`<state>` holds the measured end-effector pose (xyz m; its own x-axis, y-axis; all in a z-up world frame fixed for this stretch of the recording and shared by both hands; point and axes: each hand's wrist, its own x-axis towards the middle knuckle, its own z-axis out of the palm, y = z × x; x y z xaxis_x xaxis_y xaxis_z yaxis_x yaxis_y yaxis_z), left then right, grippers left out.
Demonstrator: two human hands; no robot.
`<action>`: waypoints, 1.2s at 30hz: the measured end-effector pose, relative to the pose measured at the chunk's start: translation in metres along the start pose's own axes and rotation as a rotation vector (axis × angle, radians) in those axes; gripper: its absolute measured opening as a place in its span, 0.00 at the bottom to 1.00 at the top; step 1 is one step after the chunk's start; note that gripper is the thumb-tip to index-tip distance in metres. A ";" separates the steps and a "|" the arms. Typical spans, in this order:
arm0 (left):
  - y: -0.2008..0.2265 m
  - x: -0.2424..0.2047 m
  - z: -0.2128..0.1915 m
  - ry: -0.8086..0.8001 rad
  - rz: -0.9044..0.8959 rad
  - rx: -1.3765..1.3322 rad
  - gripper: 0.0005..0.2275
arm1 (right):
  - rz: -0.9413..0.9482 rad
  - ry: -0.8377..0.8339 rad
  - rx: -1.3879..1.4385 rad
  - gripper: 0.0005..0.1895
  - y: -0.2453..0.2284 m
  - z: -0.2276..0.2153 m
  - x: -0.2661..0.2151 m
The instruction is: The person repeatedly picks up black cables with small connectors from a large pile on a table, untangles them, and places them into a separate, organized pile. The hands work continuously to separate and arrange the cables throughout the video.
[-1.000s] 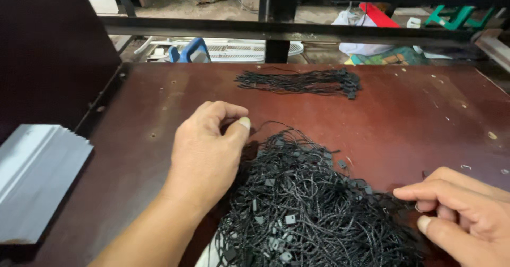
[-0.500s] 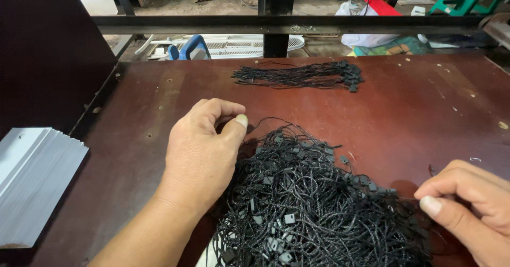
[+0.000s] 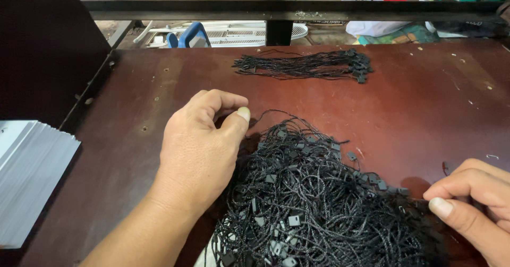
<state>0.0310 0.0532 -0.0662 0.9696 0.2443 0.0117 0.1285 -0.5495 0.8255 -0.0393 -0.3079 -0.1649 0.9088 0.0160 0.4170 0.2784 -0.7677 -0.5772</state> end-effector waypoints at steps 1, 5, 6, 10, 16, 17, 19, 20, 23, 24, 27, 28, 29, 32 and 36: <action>-0.003 0.001 0.002 0.000 0.003 0.001 0.12 | 0.000 0.003 0.000 0.08 -0.002 0.000 0.000; -0.007 0.004 0.003 0.025 0.085 0.007 0.11 | -0.003 0.011 -0.020 0.09 -0.016 -0.001 0.003; -0.007 0.003 0.003 0.017 0.075 0.015 0.12 | -0.011 0.005 -0.030 0.09 -0.020 -0.001 0.004; -0.008 0.005 0.003 0.027 0.073 0.001 0.11 | -0.047 0.002 -0.045 0.10 -0.027 -0.002 0.007; -0.008 0.008 0.002 0.042 0.173 0.004 0.12 | -0.134 0.007 -0.136 0.09 -0.037 -0.011 0.013; -0.007 0.006 0.002 0.032 0.133 0.009 0.12 | -0.117 0.003 -0.165 0.08 -0.040 -0.012 0.011; -0.009 0.003 0.003 0.021 0.084 0.016 0.12 | -0.099 -0.009 -0.191 0.08 -0.046 -0.011 0.007; -0.011 0.002 0.003 0.023 0.086 0.014 0.11 | -0.065 -0.002 -0.171 0.08 -0.050 -0.010 0.005; -0.006 0.002 0.002 0.034 0.082 0.008 0.11 | -0.052 0.016 -0.133 0.09 -0.048 -0.009 0.007; -0.005 0.002 0.002 0.028 0.056 0.009 0.12 | -0.059 0.006 -0.114 0.09 -0.045 -0.008 0.007; 0.000 -0.001 0.001 -0.006 0.008 0.027 0.13 | -0.067 0.012 -0.078 0.09 -0.044 -0.007 0.006; -0.001 0.001 0.001 -0.006 0.010 0.028 0.13 | -0.067 0.014 -0.078 0.09 -0.043 -0.006 0.007; -0.003 0.002 0.002 0.008 0.033 0.033 0.12 | -0.065 0.011 -0.052 0.09 -0.043 -0.006 0.007; -0.003 0.003 0.002 0.025 0.068 0.040 0.12 | -0.072 0.025 -0.031 0.09 -0.041 -0.007 0.008; -0.005 0.002 0.002 0.021 0.059 0.041 0.12 | -0.017 0.090 -0.007 0.08 -0.033 -0.006 0.007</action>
<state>0.0327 0.0543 -0.0715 0.9713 0.2267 0.0716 0.0801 -0.5956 0.7993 -0.0439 -0.2861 -0.1389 0.8720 -0.0284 0.4886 0.2911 -0.7723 -0.5646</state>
